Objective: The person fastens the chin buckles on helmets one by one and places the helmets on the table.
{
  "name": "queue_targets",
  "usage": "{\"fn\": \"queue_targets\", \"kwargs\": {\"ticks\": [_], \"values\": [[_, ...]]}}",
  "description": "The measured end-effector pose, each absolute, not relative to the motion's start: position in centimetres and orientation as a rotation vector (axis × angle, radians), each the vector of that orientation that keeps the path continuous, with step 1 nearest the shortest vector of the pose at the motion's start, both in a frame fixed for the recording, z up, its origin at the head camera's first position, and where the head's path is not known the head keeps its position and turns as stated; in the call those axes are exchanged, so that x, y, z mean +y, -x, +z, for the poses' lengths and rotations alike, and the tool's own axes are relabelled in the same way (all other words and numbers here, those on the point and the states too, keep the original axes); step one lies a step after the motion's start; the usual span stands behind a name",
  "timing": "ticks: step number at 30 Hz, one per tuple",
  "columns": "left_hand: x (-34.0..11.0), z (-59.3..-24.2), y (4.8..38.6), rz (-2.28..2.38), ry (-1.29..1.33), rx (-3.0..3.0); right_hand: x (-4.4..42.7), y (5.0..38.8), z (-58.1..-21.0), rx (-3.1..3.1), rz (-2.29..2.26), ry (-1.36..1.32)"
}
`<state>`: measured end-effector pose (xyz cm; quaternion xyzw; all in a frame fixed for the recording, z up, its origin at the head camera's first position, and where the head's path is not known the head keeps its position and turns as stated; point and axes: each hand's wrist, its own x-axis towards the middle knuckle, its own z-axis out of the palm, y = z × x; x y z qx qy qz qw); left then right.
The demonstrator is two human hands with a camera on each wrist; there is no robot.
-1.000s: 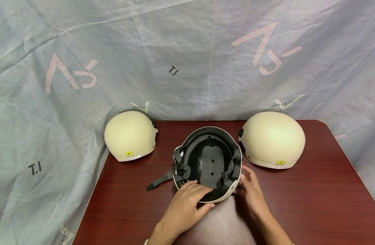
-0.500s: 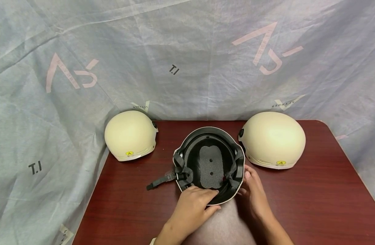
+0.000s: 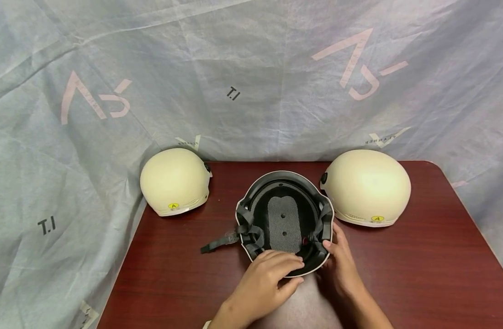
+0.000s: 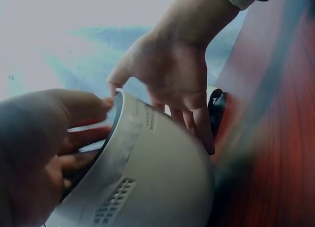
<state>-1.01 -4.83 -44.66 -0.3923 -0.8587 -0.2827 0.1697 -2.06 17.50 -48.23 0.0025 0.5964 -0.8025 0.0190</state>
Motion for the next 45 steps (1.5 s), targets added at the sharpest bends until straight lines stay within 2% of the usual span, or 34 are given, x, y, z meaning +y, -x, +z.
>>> {"fn": "queue_targets", "kwargs": {"ticks": [7,14,27,30,36,39,42,45], "values": [[-6.1,-44.5,1.9,-0.864,1.040,-2.284,17.7,2.2,-48.6,1.852,-2.522,0.019],[-7.8,-45.0,2.6,-0.849,0.896,-2.387,17.9,2.2,-48.7,1.832,-2.538,0.024],[-8.5,-45.5,3.0,-0.745,1.057,-2.496,18.2,2.4,-48.8,1.825,-2.543,0.030],[-8.6,-45.5,3.1,-0.758,1.072,-2.498,18.1,2.5,-48.6,1.890,-2.494,-0.034],[-8.5,-45.4,2.9,-0.808,1.104,-2.544,18.2,2.8,-47.8,2.436,-2.183,-0.282],[-8.3,-45.3,2.9,-0.798,1.103,-2.545,18.4,2.7,-47.3,2.612,-2.173,-0.310],[-8.2,-45.2,2.8,-0.780,1.096,-2.533,18.6,2.8,-46.8,2.826,-2.178,-0.170],[-8.1,-45.3,2.7,-0.763,1.106,-2.515,18.9,3.0,-46.3,3.080,-2.093,0.112]]}}
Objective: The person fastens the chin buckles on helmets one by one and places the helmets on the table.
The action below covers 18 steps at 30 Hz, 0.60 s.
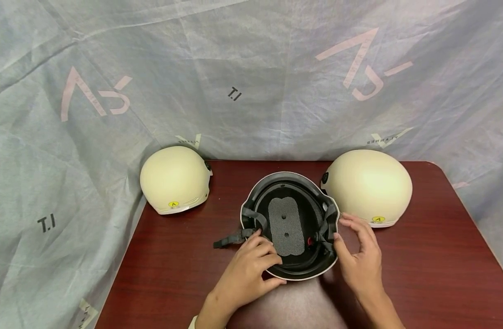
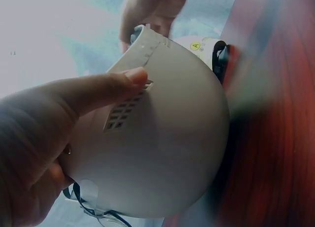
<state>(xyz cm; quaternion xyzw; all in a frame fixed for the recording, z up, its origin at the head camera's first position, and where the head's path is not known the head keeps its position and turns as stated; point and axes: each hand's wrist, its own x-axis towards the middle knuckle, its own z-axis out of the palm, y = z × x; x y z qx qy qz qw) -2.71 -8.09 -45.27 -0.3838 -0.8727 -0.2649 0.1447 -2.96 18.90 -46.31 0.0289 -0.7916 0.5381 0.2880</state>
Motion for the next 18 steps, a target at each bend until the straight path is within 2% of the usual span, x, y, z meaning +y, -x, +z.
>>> {"fn": "queue_targets", "kwargs": {"ticks": [4,7,13,18], "values": [[-7.9,-45.3,2.4,-0.713,1.135,-2.515,18.8,3.2,-45.6,-2.121,1.249,-0.366],[-7.7,-45.3,2.1,-0.669,1.145,-2.530,18.3,3.1,-45.2,-2.296,1.108,-0.482],[-7.3,-45.5,1.9,-0.614,1.159,-2.491,17.5,2.6,-44.5,-2.672,0.678,-0.522],[-7.1,-45.5,1.7,-0.555,1.174,-2.463,17.0,2.5,-43.7,-2.846,0.489,-0.477]]}}
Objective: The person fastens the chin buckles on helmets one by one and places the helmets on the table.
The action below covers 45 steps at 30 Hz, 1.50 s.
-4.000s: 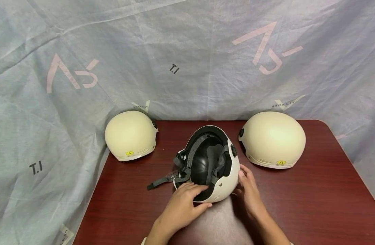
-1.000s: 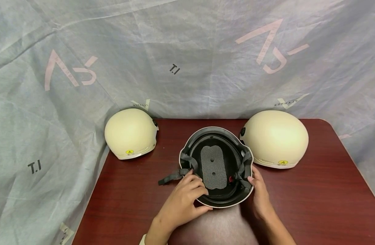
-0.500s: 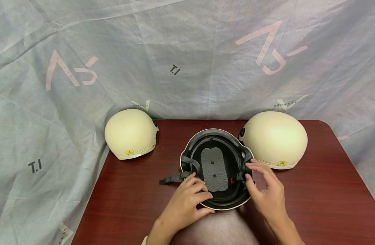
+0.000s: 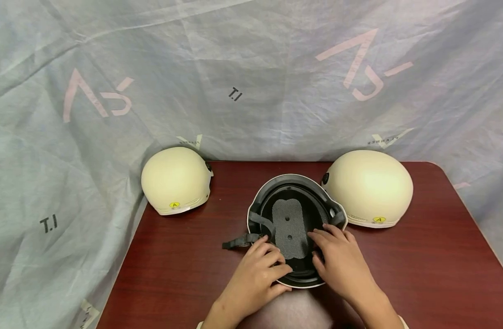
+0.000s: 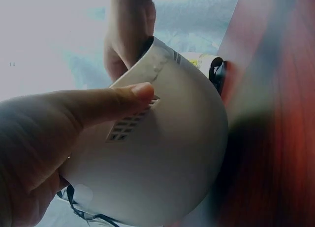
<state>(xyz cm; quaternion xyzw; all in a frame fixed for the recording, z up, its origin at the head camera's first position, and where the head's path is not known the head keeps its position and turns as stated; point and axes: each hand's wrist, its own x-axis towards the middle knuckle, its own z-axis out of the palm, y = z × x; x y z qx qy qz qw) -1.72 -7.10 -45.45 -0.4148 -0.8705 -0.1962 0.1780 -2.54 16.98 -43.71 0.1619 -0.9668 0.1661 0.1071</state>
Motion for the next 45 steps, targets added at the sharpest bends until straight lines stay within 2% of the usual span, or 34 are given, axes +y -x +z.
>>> {"fn": "queue_targets", "kwargs": {"ticks": [8,13,24,33,45], "values": [[-6.8,-45.4,1.4,-0.483,1.221,-2.444,16.0,2.7,-44.2,-2.954,0.211,-0.391],[-6.7,-45.5,1.2,-0.469,1.226,-2.413,15.7,2.9,-44.5,-2.920,0.234,-0.383],[-7.0,-45.6,1.3,-0.529,1.214,-2.441,15.7,3.1,-45.2,-2.567,0.728,-0.413],[-7.5,-45.6,1.4,-0.560,1.219,-2.480,15.7,2.8,-44.2,-2.236,1.099,-0.361],[-8.3,-45.5,1.6,-0.678,1.241,-2.480,15.9,2.8,-43.3,-2.029,1.469,-0.594]]}}
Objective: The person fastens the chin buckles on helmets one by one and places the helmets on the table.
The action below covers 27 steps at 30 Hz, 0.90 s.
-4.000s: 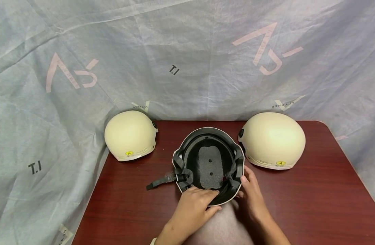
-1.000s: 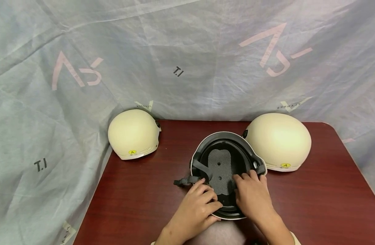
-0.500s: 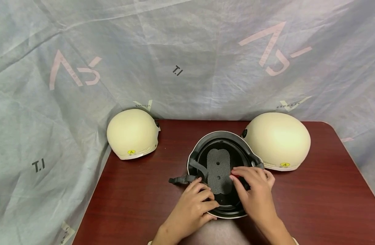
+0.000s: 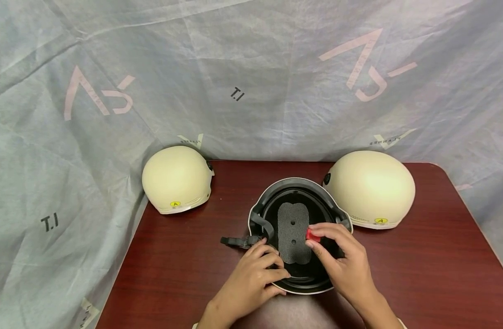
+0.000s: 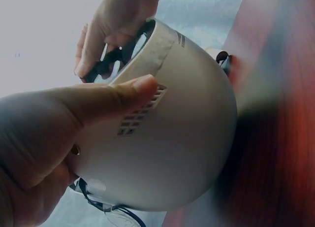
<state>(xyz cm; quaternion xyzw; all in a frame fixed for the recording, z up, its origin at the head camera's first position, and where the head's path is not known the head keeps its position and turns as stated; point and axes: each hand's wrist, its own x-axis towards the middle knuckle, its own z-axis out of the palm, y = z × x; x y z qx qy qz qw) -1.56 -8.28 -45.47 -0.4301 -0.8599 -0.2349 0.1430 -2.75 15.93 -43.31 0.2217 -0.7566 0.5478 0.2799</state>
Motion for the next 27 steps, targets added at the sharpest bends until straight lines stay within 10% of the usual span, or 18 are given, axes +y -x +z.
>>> {"fn": "queue_targets", "kwargs": {"ticks": [27], "values": [[-9.4,-45.7,0.9,-1.095,1.113,-2.219,16.3,3.2,-43.1,-2.159,1.359,-0.630]]}}
